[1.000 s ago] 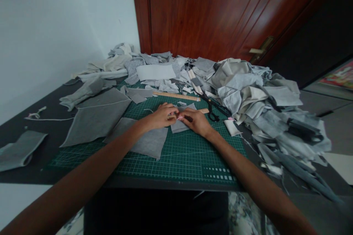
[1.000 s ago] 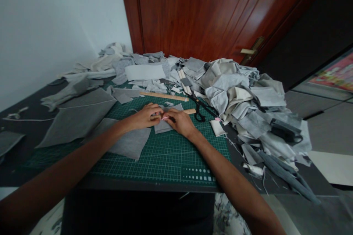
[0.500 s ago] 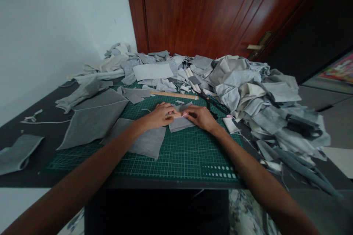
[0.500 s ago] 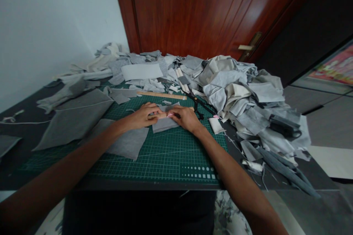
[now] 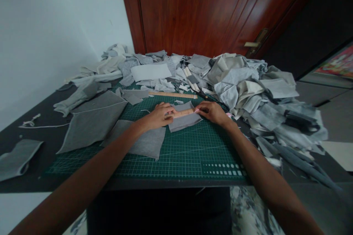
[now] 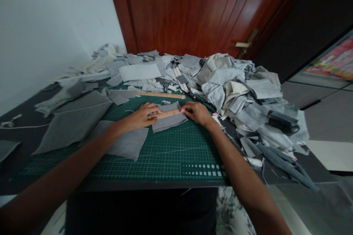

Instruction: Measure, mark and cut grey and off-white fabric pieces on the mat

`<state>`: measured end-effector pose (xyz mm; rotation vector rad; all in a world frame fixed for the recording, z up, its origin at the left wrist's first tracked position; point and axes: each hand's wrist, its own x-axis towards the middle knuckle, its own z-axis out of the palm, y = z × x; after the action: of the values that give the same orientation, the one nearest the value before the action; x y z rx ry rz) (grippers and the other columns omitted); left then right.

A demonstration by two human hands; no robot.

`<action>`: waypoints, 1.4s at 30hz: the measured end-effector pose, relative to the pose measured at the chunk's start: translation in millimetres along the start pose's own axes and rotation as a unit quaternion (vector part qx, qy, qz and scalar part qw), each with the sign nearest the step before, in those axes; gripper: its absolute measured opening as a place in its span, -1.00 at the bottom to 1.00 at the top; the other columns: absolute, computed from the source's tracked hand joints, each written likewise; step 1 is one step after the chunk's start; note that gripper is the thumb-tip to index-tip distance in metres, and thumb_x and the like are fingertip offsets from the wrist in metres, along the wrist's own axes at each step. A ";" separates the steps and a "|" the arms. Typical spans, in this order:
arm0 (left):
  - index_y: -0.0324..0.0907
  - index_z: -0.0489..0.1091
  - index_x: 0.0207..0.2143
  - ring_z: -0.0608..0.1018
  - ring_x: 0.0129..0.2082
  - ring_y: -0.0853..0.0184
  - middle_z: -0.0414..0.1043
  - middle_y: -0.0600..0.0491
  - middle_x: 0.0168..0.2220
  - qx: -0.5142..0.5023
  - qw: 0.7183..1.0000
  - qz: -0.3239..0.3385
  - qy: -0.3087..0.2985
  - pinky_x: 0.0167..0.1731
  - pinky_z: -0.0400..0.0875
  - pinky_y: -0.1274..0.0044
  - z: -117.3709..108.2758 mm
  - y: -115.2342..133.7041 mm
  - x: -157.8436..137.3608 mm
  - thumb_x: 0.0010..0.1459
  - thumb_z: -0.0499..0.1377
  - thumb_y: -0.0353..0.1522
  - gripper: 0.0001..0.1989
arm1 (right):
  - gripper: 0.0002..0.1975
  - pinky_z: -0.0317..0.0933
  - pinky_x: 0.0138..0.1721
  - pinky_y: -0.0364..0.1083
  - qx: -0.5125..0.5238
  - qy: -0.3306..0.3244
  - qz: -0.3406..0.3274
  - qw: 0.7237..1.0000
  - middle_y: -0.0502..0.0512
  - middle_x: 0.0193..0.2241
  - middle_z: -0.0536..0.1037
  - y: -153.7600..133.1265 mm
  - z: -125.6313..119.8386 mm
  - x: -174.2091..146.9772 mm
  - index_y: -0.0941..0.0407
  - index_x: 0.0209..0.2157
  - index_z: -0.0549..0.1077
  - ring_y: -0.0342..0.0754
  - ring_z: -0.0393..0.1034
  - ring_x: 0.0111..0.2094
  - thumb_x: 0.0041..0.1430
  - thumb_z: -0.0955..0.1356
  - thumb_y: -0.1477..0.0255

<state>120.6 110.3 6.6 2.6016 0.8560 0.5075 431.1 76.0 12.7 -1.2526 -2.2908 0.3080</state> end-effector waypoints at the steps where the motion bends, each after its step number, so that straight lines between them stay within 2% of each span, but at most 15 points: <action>1: -0.12 0.50 -0.04 0.39 -0.10 0.15 0.43 0.00 -0.18 0.002 1.000 0.002 0.001 -0.05 0.22 0.35 0.2 -0.2 -0.1 0.22 0.18 -0.41 -0.74 | -0.83 0.25 -0.26 -0.12 -0.005 0.002 0.004 1.000 0.11 -0.20 0.63 2.3 -2.0 -1.3 0.09 -0.21 0.64 -0.05 0.51 -0.28 0.35 0.38 0.36; 11: -0.13 0.50 -0.03 0.40 -0.08 0.15 0.42 0.00 -0.16 -0.004 1.000 -0.003 0.007 -0.04 0.22 0.35 1.4 -1.9 -0.8 0.21 0.18 -0.39 -0.73 | -0.82 0.21 -0.29 -0.12 -0.008 0.011 0.016 1.000 0.12 -0.24 0.63 6.8 -7.7 -5.0 0.11 -0.24 0.63 -0.05 0.47 -0.31 0.33 0.37 0.36; 19: -0.10 0.50 0.06 0.38 -0.09 0.15 0.41 0.01 -0.18 -0.013 1.000 -0.004 -0.003 -0.02 0.22 0.34 -2.2 2.8 -1.4 0.23 0.15 -0.41 -0.65 | -0.82 0.15 -0.43 -0.13 0.029 0.047 0.021 0.998 0.08 -0.38 0.56 8.7 -4.7 -7.2 0.15 -0.28 0.55 -0.13 0.31 -0.49 0.28 0.38 0.33; 25: -0.10 0.50 0.08 0.38 -0.08 0.16 0.43 -0.01 -0.19 -0.020 1.000 0.007 -0.004 -0.02 0.21 0.35 -3.0 0.6 -3.0 0.39 0.03 -0.35 -0.68 | -0.82 0.25 -0.30 -0.10 0.046 0.058 -0.035 0.997 0.10 -0.33 0.55 -11.8 5.8 -2.1 0.12 -0.26 0.54 -0.07 0.40 -0.35 0.37 0.36 0.33; 29: -0.11 0.50 0.06 0.39 -0.09 0.18 0.44 -0.02 -0.18 -0.018 1.000 0.019 -0.001 -0.01 0.21 0.35 -0.5 -5.4 -1.4 0.43 -0.01 -0.36 -0.67 | -0.82 0.25 -0.31 -0.10 0.075 0.068 -0.056 0.993 0.10 -0.31 0.57 -36.2 18.2 4.9 0.11 -0.23 0.56 -0.07 0.41 -0.35 0.39 0.37 0.32; 35: -0.12 0.52 -0.13 0.42 -0.14 0.22 0.45 0.01 -0.21 -0.022 0.999 0.044 0.016 -0.03 0.24 0.37 5.8 -13.9 3.7 0.40 0.02 -0.41 -0.74 | -0.89 0.28 -0.26 -0.09 0.138 0.060 -0.068 0.986 0.08 -0.28 0.64 -71.9 44.8 18.9 0.09 -0.23 0.60 -0.06 0.47 -0.32 0.34 0.42 0.36; 42: -0.16 0.45 -0.41 0.42 -0.25 0.26 0.39 0.04 -0.35 -0.041 0.998 0.045 0.031 -0.11 0.29 0.38 8.2 -17.2 7.5 0.32 0.05 -0.47 -0.74 | -0.92 0.31 -0.20 -0.08 0.175 0.040 -0.039 0.983 0.07 -0.25 0.64 -89.4 63.4 28.8 0.08 -0.25 0.59 -0.05 0.50 -0.27 0.33 0.42 0.41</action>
<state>121.3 126.1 -6.4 2.5702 0.7226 0.6371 320.2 53.6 6.3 -0.9776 -2.0971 0.5918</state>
